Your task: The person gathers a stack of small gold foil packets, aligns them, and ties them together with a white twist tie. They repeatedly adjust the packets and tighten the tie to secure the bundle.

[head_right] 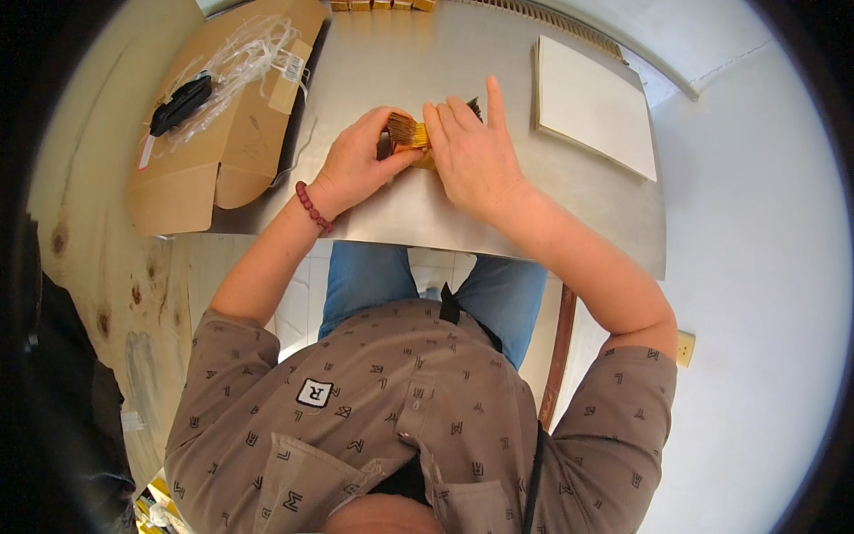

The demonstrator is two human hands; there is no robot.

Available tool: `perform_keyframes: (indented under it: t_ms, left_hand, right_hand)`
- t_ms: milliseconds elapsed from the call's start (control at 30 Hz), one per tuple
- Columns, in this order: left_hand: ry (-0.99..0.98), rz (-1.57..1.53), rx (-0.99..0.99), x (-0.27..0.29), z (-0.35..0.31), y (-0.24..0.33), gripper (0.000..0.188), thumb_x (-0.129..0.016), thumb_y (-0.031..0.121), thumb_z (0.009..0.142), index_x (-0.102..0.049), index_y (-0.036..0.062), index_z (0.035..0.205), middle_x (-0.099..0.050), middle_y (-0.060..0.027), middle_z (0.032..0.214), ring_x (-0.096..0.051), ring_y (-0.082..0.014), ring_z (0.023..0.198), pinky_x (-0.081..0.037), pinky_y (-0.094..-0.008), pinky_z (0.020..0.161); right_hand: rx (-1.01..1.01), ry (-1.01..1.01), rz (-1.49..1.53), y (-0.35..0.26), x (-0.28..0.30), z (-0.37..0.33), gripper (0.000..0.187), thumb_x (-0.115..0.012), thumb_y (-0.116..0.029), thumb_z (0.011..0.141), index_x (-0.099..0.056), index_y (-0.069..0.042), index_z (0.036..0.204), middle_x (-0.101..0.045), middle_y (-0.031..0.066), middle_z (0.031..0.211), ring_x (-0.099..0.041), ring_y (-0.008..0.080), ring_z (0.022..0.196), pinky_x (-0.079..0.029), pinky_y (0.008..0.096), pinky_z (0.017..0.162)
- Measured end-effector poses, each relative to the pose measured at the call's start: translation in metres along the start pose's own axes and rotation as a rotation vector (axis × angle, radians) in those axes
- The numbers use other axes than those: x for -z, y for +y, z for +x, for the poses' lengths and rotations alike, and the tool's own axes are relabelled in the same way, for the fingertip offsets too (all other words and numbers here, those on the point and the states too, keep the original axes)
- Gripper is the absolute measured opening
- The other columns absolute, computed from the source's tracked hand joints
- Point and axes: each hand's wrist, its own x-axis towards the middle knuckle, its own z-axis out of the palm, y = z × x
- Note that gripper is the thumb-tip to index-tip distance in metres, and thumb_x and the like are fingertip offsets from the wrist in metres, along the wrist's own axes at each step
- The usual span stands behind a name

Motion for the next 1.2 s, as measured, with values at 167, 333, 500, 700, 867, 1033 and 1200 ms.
perform_keyframes:
  t_ms: [167, 333, 500, 700, 867, 1033, 1200]
  left_hand:
    - [-0.066, 0.004, 0.037, 0.002, 0.002, -0.002, 0.037, -0.08, 0.019, 0.086, -0.061, 0.0046, 0.114, -0.069, -0.012, 0.103, -0.069, -0.0268, 0.089, -0.055, -0.0364, 0.08]
    - [-0.037, 0.025, -0.004, 0.002, 0.001, -0.003, 0.036, -0.081, 0.021, 0.086, -0.062, 0.0047, 0.112, -0.07, -0.0117, 0.099, -0.068, -0.0259, 0.086, -0.055, -0.0354, 0.077]
    - [-0.023, 0.024, 0.04, 0.0, 0.002, -0.003, 0.035, -0.081, 0.022, 0.085, -0.062, 0.0053, 0.11, -0.069, -0.0115, 0.097, -0.068, -0.0262, 0.083, -0.056, -0.0349, 0.074]
    - [0.014, 0.008, -0.009, -0.002, -0.002, -0.003, 0.038, -0.08, 0.028, 0.083, -0.061, 0.0059, 0.107, -0.069, -0.0117, 0.097, -0.067, -0.0329, 0.086, -0.055, -0.0407, 0.075]
    - [-0.022, 0.009, 0.04, -0.003, -0.001, -0.004, 0.035, -0.08, 0.023, 0.085, -0.062, 0.0057, 0.109, -0.069, -0.0109, 0.096, -0.068, -0.0278, 0.081, -0.055, -0.0364, 0.074]
    - [0.012, 0.009, -0.002, -0.002, -0.001, -0.002, 0.032, -0.081, 0.021, 0.086, -0.064, 0.0058, 0.107, -0.07, -0.01, 0.095, -0.068, -0.0245, 0.076, -0.055, -0.0333, 0.071]
    - [0.024, 0.047, -0.015, -0.002, -0.001, -0.001, 0.028, -0.079, 0.028, 0.084, -0.064, 0.0089, 0.098, -0.071, -0.0086, 0.089, -0.068, -0.0326, 0.083, -0.054, -0.0412, 0.071]
  right_hand:
    - [0.025, -0.031, -0.031, 0.002, 0.001, 0.002, 0.054, -0.061, -0.012, 0.087, -0.052, 0.004, 0.137, -0.064, 0.0115, 0.12, -0.054, 0.0256, 0.13, -0.012, 0.0678, 0.12]
    - [0.024, 0.022, 0.008, 0.003, -0.001, 0.002, 0.048, -0.062, -0.009, 0.086, -0.054, 0.001, 0.132, -0.064, 0.0093, 0.116, -0.055, 0.0247, 0.127, -0.01, 0.0683, 0.12]
    - [0.037, -0.013, 0.035, 0.006, 0.0, 0.004, 0.039, -0.063, -0.008, 0.086, -0.056, -0.001, 0.123, -0.065, 0.0076, 0.109, -0.056, 0.024, 0.124, -0.011, 0.0693, 0.12]
    - [0.025, -0.1, 0.053, 0.006, 0.0, 0.002, 0.041, -0.063, -0.009, 0.086, -0.055, -0.001, 0.125, -0.064, 0.0082, 0.109, -0.056, 0.0243, 0.125, -0.009, 0.0698, 0.12]
    - [0.041, 0.088, 0.032, 0.005, -0.006, 0.0, 0.042, -0.064, -0.009, 0.086, -0.055, -0.002, 0.126, -0.064, 0.0068, 0.106, -0.057, 0.0231, 0.121, -0.008, 0.0701, 0.12]
    - [0.035, -0.027, 0.006, 0.008, -0.007, 0.002, 0.037, -0.064, -0.01, 0.086, -0.057, -0.005, 0.122, -0.064, 0.0037, 0.102, -0.059, 0.0212, 0.114, -0.007, 0.0702, 0.121]
    - [0.056, -0.088, 0.059, 0.013, -0.003, 0.001, 0.029, -0.068, -0.015, 0.086, -0.061, -0.011, 0.113, -0.064, -0.001, 0.097, -0.059, 0.019, 0.112, -0.008, 0.0697, 0.122]
